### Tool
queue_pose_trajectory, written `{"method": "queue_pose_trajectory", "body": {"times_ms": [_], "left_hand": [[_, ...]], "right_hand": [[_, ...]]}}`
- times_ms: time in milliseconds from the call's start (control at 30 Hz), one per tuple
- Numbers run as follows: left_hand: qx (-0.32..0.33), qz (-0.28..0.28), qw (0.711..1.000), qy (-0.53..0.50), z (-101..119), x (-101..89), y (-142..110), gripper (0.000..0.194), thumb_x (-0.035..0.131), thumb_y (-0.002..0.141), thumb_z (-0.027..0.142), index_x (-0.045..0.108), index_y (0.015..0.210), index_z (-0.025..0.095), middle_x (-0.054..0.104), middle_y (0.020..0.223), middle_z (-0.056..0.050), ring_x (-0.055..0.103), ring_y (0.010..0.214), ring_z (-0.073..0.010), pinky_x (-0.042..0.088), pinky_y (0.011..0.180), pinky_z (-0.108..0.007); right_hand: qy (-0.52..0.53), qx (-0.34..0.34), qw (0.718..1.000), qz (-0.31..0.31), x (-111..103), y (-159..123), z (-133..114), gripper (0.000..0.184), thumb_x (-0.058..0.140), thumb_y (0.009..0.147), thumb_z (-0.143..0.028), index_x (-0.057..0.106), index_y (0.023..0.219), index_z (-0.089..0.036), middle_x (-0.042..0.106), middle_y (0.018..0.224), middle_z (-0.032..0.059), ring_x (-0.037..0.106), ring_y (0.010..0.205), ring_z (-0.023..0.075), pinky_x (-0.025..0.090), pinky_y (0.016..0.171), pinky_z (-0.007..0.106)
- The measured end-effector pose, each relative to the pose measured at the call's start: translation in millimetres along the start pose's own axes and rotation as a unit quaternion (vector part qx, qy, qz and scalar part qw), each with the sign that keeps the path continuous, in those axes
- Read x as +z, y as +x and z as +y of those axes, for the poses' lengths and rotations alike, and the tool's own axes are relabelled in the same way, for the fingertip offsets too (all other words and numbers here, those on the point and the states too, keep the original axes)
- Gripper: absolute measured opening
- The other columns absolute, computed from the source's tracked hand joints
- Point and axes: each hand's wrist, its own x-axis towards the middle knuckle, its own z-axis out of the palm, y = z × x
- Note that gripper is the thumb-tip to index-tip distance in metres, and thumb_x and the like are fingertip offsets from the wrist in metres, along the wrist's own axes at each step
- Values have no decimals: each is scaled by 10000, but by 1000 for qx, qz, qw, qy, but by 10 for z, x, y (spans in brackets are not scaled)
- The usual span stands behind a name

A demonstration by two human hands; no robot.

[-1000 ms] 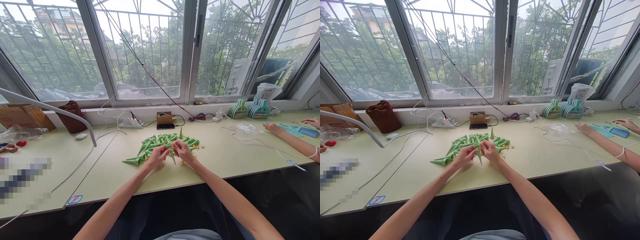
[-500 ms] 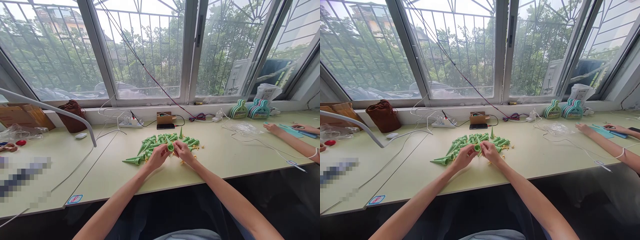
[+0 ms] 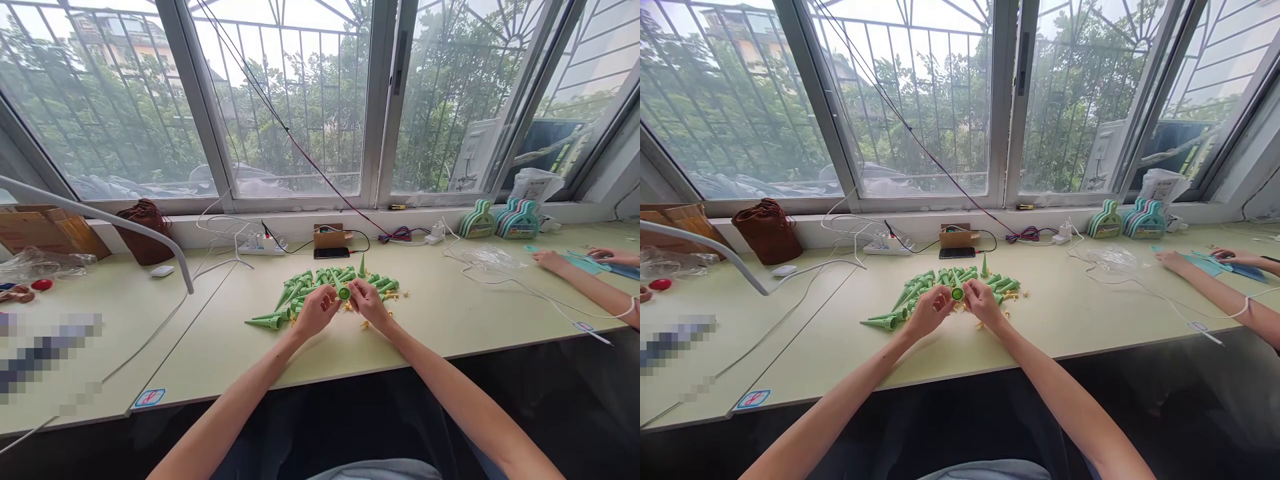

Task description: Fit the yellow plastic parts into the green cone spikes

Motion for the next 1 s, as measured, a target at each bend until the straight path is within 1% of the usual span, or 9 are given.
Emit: {"method": "queue_pose_trajectory", "body": {"times_ms": [67, 100, 167, 300, 400, 500, 800, 1000], "left_hand": [[0, -10, 1000, -5, 24, -11, 10, 316, 525, 910, 392, 557, 700, 158, 539, 698, -8, 489, 575, -92, 413, 521, -204], [-6, -19, 1000, -17, 29, -13, 15, 379, 494, 927, 419, 561, 664, 154, 545, 673, -14, 494, 569, -96, 413, 523, -210], [-35, -30, 997, -54, 23, -7, 26, 470, 434, 949, 477, 580, 644, 149, 545, 607, -12, 489, 520, -96, 403, 506, -217], [-120, -26, 982, -141, -38, 19, 45, 604, 370, 932, 604, 614, 635, 138, 550, 514, -12, 465, 420, -93, 367, 437, -222], [-159, -59, 971, -169, -65, 18, 51, 656, 363, 913, 649, 635, 628, 125, 525, 448, -11, 442, 376, -91, 327, 401, -216], [-172, -82, 968, -165, -44, -1, 46, 662, 371, 908, 655, 623, 614, 118, 495, 413, -3, 417, 355, -80, 295, 392, -208], [-159, -94, 969, -165, 37, -54, 31, 555, 446, 902, 612, 554, 639, 136, 495, 452, 18, 417, 389, -69, 309, 423, -197], [-163, -96, 968, -163, 107, -76, 32, 484, 515, 874, 590, 573, 707, 139, 494, 483, 30, 446, 424, -76, 335, 430, -189]], "right_hand": [[2, -3, 1000, 9, -8, 2, 5, 392, 469, 915, -584, 464, 754, -226, 439, 468, -55, 361, 382, 106, 292, 403, 247], [0, -4, 1000, 13, -12, 2, 11, 392, 466, 915, -587, 464, 759, -228, 441, 473, -54, 365, 384, 107, 291, 402, 247], [-7, -4, 1000, 15, -14, 3, 29, 394, 465, 915, -591, 467, 760, -228, 437, 478, -54, 372, 388, 107, 288, 401, 245], [-13, -13, 1000, 3, -7, 2, 63, 393, 476, 914, -581, 469, 754, -222, 426, 482, -57, 378, 393, 101, 288, 404, 238], [-12, -22, 1000, -2, -1, -2, 70, 381, 481, 919, -560, 470, 752, -218, 428, 490, -57, 384, 403, 98, 291, 410, 234], [-14, -28, 999, -10, 2, -7, 63, 368, 483, 926, -539, 474, 753, -214, 434, 501, -57, 387, 412, 95, 293, 416, 231], [-24, -33, 999, -19, -6, -15, 44, 337, 482, 935, -518, 493, 791, -213, 446, 510, -55, 399, 419, 102, 311, 425, 239], [-27, -13, 999, -18, -12, -9, 73, 311, 494, 921, -530, 474, 861, -225, 475, 544, -52, 433, 421, 118, 327, 418, 247]]}}
